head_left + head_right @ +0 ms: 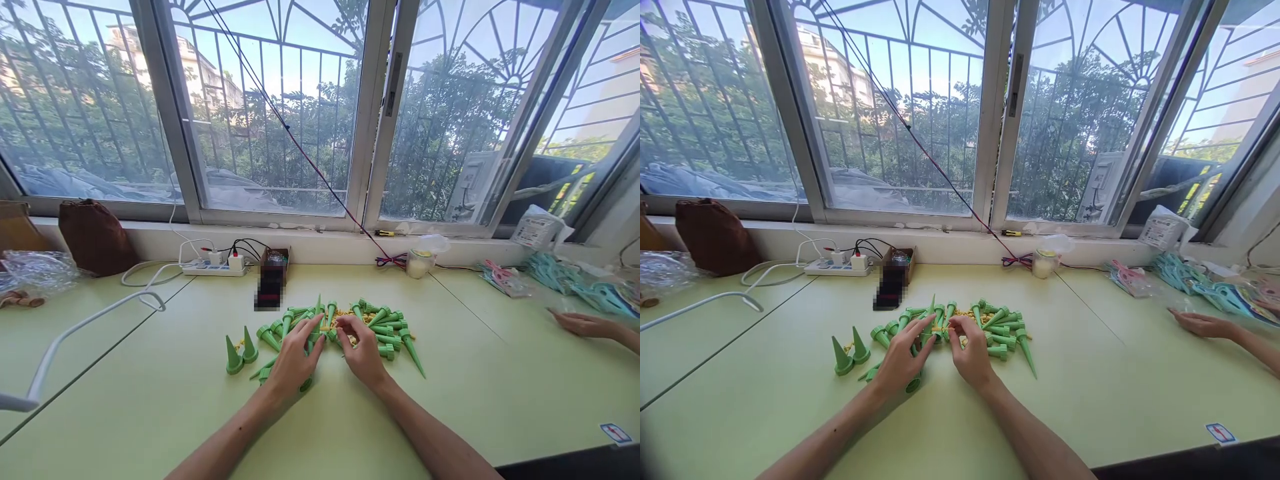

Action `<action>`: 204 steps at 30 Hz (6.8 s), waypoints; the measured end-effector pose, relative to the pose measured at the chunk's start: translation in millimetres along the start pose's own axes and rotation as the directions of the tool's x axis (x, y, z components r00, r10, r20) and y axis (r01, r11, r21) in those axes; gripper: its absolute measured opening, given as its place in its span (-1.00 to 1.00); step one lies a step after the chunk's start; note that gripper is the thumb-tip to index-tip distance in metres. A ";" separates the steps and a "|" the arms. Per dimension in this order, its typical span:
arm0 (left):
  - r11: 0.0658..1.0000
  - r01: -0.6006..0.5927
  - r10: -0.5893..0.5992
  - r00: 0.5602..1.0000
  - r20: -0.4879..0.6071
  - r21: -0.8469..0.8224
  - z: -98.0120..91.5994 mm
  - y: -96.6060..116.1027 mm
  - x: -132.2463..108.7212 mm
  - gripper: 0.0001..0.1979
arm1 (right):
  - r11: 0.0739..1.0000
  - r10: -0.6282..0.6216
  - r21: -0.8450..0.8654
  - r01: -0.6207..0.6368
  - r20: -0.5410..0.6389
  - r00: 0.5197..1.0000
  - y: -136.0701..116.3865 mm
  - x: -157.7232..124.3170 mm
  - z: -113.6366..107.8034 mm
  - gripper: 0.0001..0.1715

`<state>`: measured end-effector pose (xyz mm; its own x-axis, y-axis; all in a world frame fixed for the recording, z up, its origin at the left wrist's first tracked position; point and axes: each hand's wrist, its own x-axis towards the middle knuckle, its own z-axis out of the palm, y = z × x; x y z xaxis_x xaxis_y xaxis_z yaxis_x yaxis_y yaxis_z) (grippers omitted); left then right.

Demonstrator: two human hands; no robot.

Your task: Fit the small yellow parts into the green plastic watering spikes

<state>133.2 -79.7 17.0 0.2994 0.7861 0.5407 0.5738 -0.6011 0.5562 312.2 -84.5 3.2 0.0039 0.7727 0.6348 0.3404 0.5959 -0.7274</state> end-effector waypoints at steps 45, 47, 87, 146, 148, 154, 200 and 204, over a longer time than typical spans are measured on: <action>0.998 -0.063 0.063 0.998 -0.004 -0.029 4.2 -1.3 -2.0 -0.68 | 0.995 0.003 0.095 -0.011 0.080 0.997 1.9 0.9 2.0 -0.84; 0.998 -0.057 0.058 0.998 0.003 -0.030 4.2 -1.1 -2.3 -0.67 | 0.996 0.002 0.091 -0.009 0.085 0.996 2.3 0.5 2.0 -0.84; 0.998 -0.044 0.044 0.999 0.004 -0.032 5.4 2.5 -4.8 -0.69 | 0.993 0.074 0.082 -0.082 0.106 0.992 0.9 -0.1 3.2 -0.82; 0.998 -0.026 0.029 0.998 0.054 -0.056 6.7 1.2 -4.2 -0.68 | 0.974 0.090 0.186 -0.127 0.193 0.977 3.5 -2.2 5.3 -0.80; 0.998 -0.023 0.026 0.998 0.057 -0.053 6.5 1.2 -4.6 -0.68 | 0.974 0.092 0.185 -0.129 0.195 0.977 3.8 -2.1 5.4 -0.80; 0.999 -0.012 0.015 0.997 0.072 -0.051 6.3 1.3 -5.1 -0.67 | 0.973 0.111 0.178 -0.147 0.197 0.974 4.8 -1.6 6.2 -0.77; 0.996 -0.026 0.031 0.998 0.056 -0.083 3.7 6.3 -5.5 -0.66 | 0.993 0.085 0.056 -0.100 0.216 0.973 1.0 0.2 3.1 -0.69; 0.995 -0.032 0.038 0.998 0.054 -0.093 4.0 6.2 -5.4 -0.67 | 0.993 0.078 0.068 -0.093 0.197 0.977 0.4 0.4 2.6 -0.73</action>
<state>138.2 -87.1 15.0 0.3614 0.7696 0.5264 0.4906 -0.6371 0.5945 309.9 -83.4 2.5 -0.1547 0.8448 0.5122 0.2737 0.5348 -0.7994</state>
